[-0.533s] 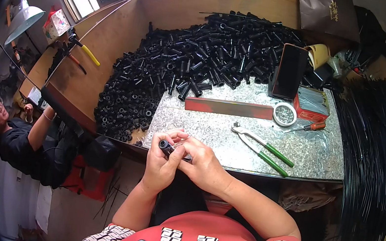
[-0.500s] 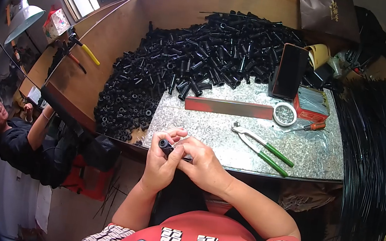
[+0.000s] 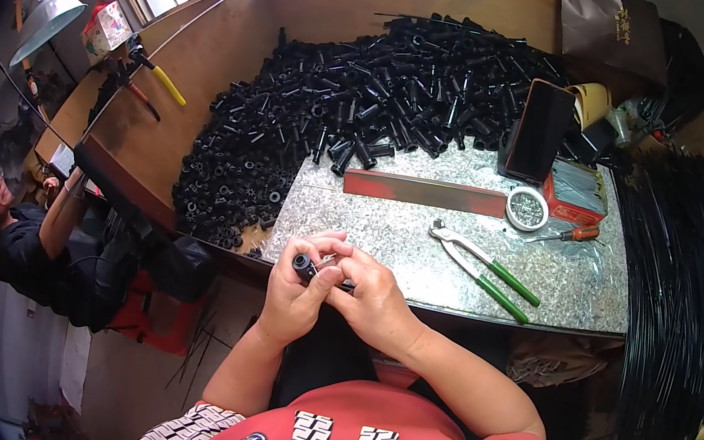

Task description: Bundling thin metal rods and assembling them into specific mechanical components at a factory workstation.

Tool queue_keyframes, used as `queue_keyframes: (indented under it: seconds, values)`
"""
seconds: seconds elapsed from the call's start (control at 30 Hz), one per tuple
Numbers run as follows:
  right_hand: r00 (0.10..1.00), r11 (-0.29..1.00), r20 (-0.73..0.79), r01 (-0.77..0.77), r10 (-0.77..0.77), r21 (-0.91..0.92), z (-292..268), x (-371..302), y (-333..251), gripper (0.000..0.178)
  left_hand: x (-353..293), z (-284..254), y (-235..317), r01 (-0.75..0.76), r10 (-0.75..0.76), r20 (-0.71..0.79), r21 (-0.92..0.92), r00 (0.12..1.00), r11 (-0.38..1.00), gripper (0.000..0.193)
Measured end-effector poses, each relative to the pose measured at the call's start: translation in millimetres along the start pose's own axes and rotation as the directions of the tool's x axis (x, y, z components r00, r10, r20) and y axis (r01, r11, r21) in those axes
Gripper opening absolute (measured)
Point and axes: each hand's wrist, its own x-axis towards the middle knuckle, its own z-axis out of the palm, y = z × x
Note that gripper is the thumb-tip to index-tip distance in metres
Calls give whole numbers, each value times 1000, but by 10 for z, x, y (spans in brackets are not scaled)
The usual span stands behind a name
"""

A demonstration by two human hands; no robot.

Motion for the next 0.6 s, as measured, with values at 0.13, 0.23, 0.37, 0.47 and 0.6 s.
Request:
queue_keyframes:
  seconds: [0.13,0.23,0.37,0.47,0.6]
  values:
    - [999,998,-19,44,-45,-51,8,1,49,22,-8,10,-3,-1,1,-33,-15,999,1000,20]
    - [999,997,-8,32,-33,-64,-6,-9,34,21,-8,-3,21,0,0,-22,-16,1000,1000,21]
    - [1000,997,-12,0,-1,-74,-22,-62,41,19,-28,-14,16,-1,2,33,-57,999,998,22]
    - [1000,999,-16,1,-2,-46,-39,-96,34,19,-50,2,40,48,-41,54,-130,998,990,22]
    - [998,998,-11,-60,60,-11,-25,-164,43,18,-65,16,37,90,-77,75,-195,994,977,21]
